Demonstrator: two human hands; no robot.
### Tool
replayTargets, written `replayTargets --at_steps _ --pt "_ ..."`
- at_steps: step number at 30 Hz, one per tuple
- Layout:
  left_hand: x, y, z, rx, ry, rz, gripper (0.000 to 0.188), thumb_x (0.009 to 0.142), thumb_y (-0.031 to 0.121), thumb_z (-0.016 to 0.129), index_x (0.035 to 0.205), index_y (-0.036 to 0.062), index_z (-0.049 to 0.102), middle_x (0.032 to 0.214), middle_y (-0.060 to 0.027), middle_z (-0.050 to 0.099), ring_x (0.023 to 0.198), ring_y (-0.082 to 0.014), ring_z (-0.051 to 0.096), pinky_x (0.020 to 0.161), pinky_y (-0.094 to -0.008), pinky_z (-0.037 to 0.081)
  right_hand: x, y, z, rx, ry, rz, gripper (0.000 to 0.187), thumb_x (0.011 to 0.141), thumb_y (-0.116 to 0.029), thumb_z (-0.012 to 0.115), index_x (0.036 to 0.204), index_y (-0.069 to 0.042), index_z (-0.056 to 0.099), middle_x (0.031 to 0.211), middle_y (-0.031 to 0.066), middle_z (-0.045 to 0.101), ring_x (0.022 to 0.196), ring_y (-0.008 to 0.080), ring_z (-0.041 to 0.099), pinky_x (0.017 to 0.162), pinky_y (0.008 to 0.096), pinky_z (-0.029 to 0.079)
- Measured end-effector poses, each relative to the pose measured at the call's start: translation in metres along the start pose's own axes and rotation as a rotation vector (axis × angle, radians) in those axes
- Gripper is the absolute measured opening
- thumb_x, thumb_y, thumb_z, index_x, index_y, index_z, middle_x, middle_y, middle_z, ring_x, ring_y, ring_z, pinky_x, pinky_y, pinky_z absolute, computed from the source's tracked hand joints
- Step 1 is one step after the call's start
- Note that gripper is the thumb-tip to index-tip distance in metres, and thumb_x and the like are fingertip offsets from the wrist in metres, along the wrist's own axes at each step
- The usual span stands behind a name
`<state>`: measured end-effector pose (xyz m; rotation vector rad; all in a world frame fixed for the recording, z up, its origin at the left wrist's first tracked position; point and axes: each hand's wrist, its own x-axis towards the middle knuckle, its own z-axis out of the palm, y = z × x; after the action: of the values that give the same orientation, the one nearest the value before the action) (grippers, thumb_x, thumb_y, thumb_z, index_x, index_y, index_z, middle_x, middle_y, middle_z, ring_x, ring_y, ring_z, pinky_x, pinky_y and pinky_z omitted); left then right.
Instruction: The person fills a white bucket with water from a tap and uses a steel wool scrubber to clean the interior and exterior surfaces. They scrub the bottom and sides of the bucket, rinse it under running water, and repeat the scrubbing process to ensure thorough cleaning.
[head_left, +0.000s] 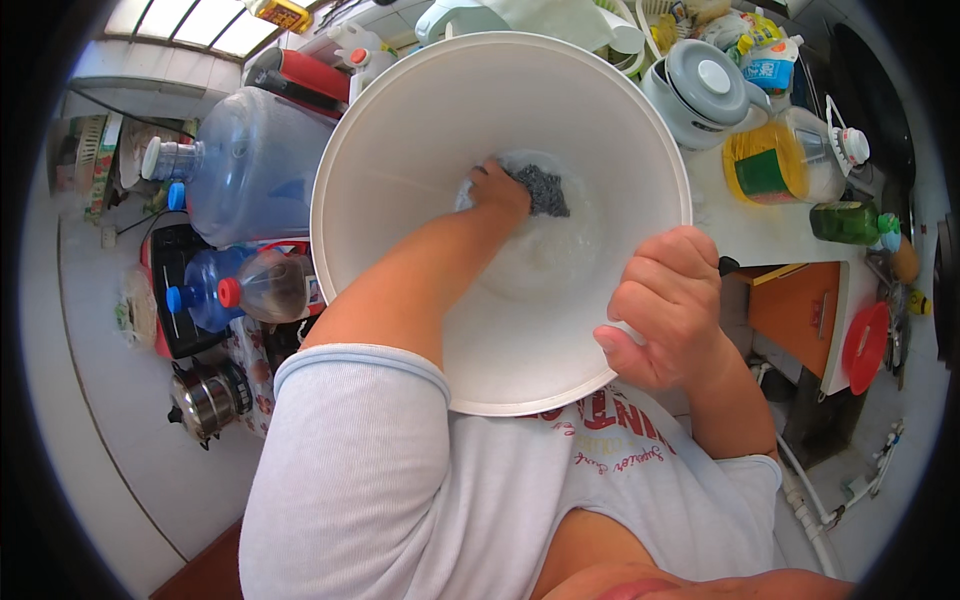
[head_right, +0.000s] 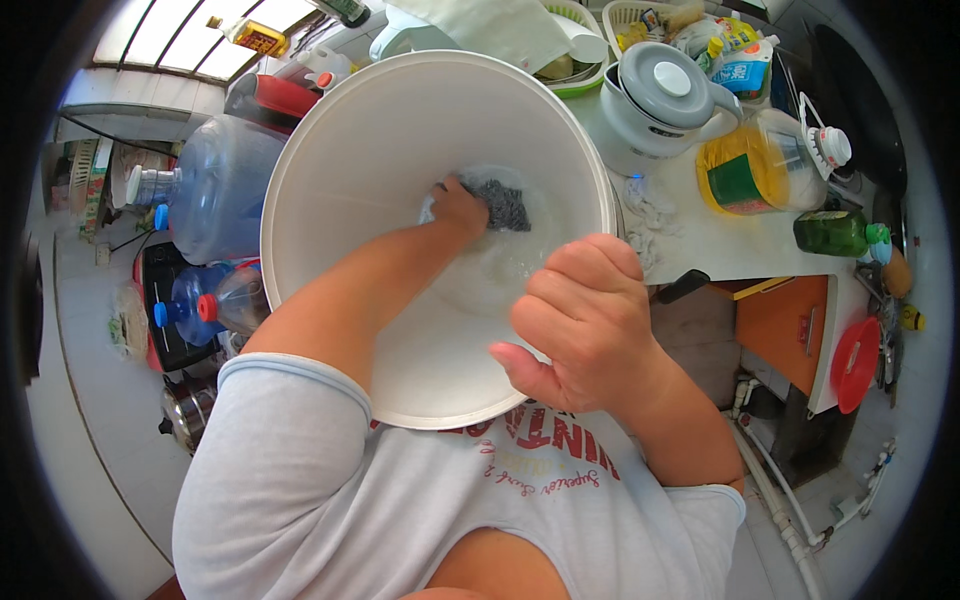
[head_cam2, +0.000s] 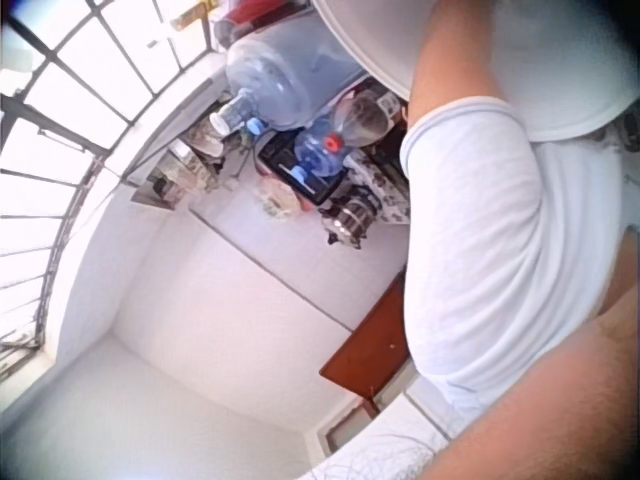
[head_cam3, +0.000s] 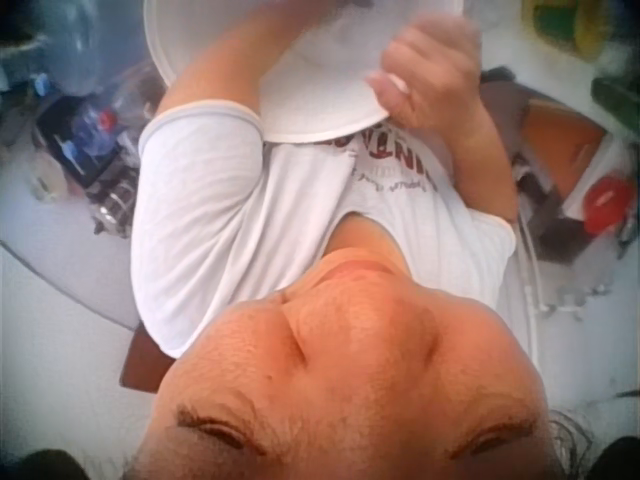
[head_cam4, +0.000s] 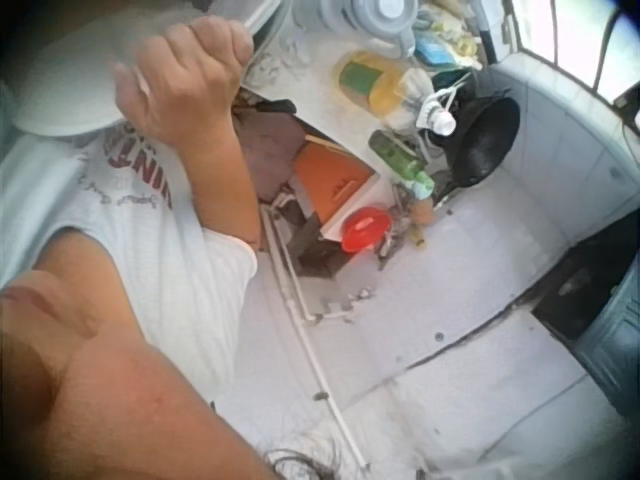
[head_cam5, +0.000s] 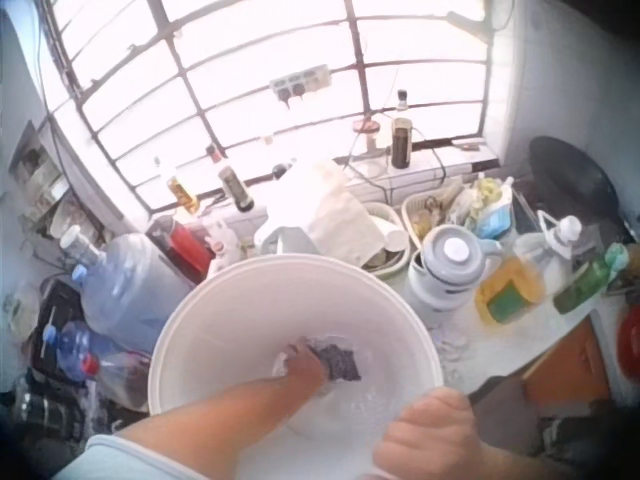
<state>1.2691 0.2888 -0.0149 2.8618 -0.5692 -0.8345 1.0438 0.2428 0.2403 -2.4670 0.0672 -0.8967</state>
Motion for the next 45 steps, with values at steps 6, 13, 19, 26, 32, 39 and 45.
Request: replayTargets --at_steps 6,13,19,26,32,39,45 --pt "-0.082 0.005 0.043 0.494 -0.183 0.823 0.081 0.087 0.037 0.057 0.153 0.0119 0.018 0.158 -0.0157 0.014 0.143 -0.0418 0.017 0.110 -0.0663 0.018 0.001 0.000 0.000 -0.006 -0.036 0.016 0.031 0.073 -0.032 0.066 0.061 -0.010 0.046 0.066 0.0037 0.049 0.069 0.0240 0.049 0.069 0.0360 0.035" --pt "-0.007 -0.013 0.013 0.876 -0.165 1.126 0.065 0.091 0.026 0.056 0.149 0.0098 0.032 0.159 -0.0069 0.015 0.145 -0.0355 0.014 0.111 -0.0598 0.023 0.003 -0.002 -0.001 -0.019 -0.043 0.013 0.032 0.074 -0.032 0.065 0.060 -0.011 0.044 0.064 0.0038 0.047 0.068 0.0235 0.048 0.069 0.0360 0.035" --pt "0.003 0.009 0.017 0.359 -0.211 0.182 0.066 0.091 0.032 0.056 0.147 0.0043 0.034 0.159 -0.0154 0.012 0.144 -0.0427 0.015 0.111 -0.0562 0.024 0.001 0.000 0.001 -0.037 -0.051 -0.001 0.033 0.073 -0.032 0.065 0.059 -0.011 0.044 0.064 0.0037 0.047 0.067 0.0235 0.048 0.068 0.0360 0.035" --pt "-0.074 0.017 -0.013 0.551 -0.395 0.904 0.068 0.095 0.031 0.052 0.153 0.0115 0.022 0.161 -0.0158 0.000 0.146 -0.0443 -0.002 0.114 -0.0623 0.014 0.002 0.000 0.000 -0.027 -0.067 0.024 0.033 0.071 -0.032 0.065 0.059 -0.011 0.044 0.064 0.0035 0.047 0.066 0.0235 0.048 0.068 0.0356 0.034" --pt "-0.012 -0.052 0.010 0.600 -0.670 1.401 0.066 0.093 0.032 0.057 0.152 0.0320 0.026 0.163 -0.0017 0.002 0.148 -0.0374 -0.004 0.109 -0.0706 0.018 0.003 -0.001 -0.001 -0.021 -0.065 0.014 0.032 0.070 -0.032 0.066 0.059 -0.011 0.044 0.064 0.0033 0.046 0.067 0.0233 0.047 0.067 0.0355 0.034" --pt "-0.028 -0.017 -0.007 0.787 -0.114 0.866 0.080 0.091 0.035 0.060 0.154 0.0387 0.012 0.156 -0.0144 0.026 0.134 -0.0355 0.038 0.103 -0.0605 0.033 0.010 -0.007 -0.006 -0.077 -0.243 0.088 0.025 0.068 -0.028 0.068 0.061 -0.011 0.051 0.064 0.0042 0.050 0.067 0.0244 0.049 0.071 0.0360 0.037" --pt "0.002 0.000 -0.013 0.629 -0.276 0.580 0.049 0.087 0.026 0.062 0.133 0.0111 0.058 0.109 -0.0038 0.070 0.102 -0.0224 0.066 0.083 -0.0420 0.051 0.055 -0.006 -0.008 -0.273 -0.803 0.131 0.032 0.071 -0.033 0.074 0.089 -0.008 0.064 0.086 0.0061 0.064 0.091 0.0274 0.058 0.090 0.0405 0.041"
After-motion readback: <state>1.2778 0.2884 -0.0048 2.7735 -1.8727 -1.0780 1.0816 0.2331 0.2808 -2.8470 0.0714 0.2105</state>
